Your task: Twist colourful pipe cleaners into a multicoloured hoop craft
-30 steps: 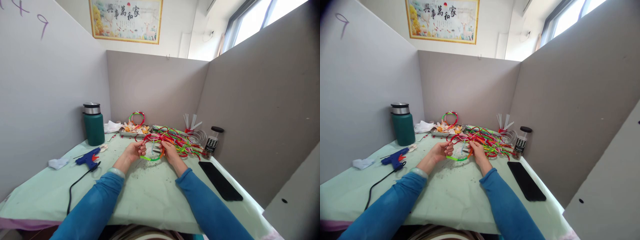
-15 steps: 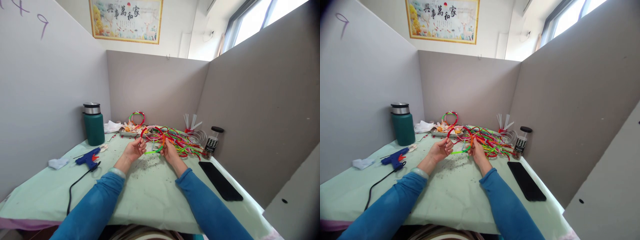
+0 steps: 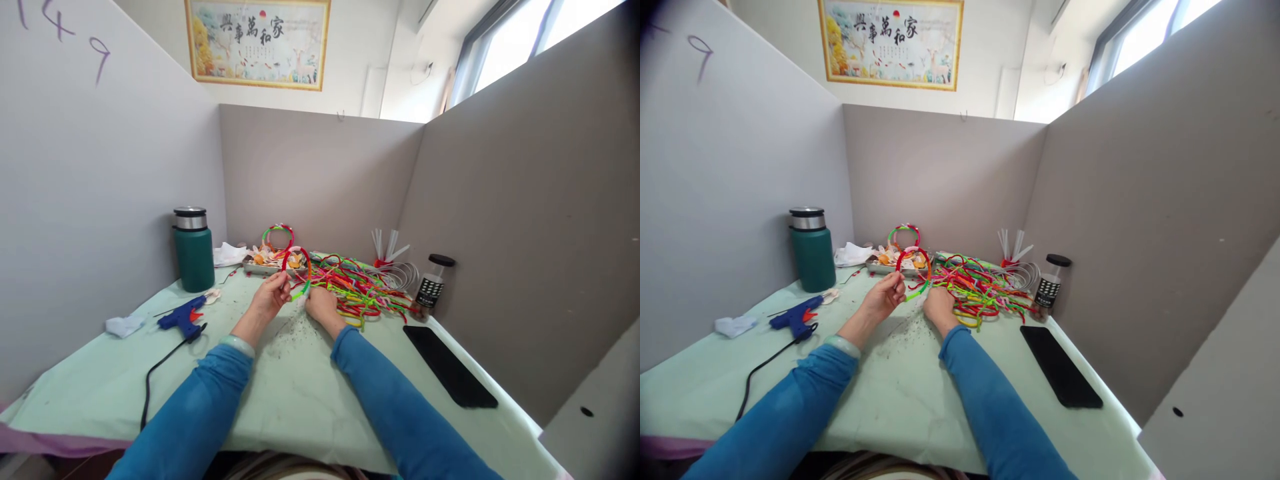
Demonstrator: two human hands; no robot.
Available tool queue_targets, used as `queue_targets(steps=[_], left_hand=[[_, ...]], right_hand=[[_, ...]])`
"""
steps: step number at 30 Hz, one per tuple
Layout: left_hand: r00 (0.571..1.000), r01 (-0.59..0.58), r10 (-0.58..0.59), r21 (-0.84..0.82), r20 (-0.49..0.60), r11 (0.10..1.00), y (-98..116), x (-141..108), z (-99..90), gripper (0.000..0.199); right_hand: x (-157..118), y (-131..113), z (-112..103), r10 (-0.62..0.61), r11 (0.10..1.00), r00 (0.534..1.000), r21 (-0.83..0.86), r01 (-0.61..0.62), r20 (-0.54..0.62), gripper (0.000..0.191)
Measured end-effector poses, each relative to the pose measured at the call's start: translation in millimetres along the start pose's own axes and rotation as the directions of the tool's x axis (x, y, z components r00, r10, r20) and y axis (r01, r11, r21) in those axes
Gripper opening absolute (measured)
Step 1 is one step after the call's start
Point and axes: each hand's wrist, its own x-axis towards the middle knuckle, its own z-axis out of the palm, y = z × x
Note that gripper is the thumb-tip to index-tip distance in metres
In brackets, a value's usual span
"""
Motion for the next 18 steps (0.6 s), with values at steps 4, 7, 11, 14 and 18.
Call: queue_targets(steps=[4,7,11,14,18], left_hand=[[0.999,-0.032,0.033,0.058,-0.016,0.998,0,0,0.8,0.021],[0.998,-0.044,0.047,0.082,-0.038,0.996,0,0,2.8,0.023],[0.998,-0.042,0.047,0.099,-0.047,0.994,0,-1,5.6,0.026],[0.998,-0.04,0.046,0.111,-0.053,0.993,0,-1,5.5,0.027],[0.996,-0.056,0.065,0.141,-0.057,0.988,0,0,2.6,0.028]], right_hand=[[8,12,-5,0.104,0.973,0.994,0.205,-0.108,0.033,0.02],[6,22,-10,0.115,0.968,0.993,0.222,-0.119,0.029,0.021],[-2,14,-8,0.014,1.0,0.996,0.012,-0.013,-0.088,0.034],[-1,0,-1,0.051,0.999,0.998,-0.006,-0.052,-0.048,0.027],[12,-3,1,0.235,0.933,0.972,0.284,-0.222,-0.014,0.017]])
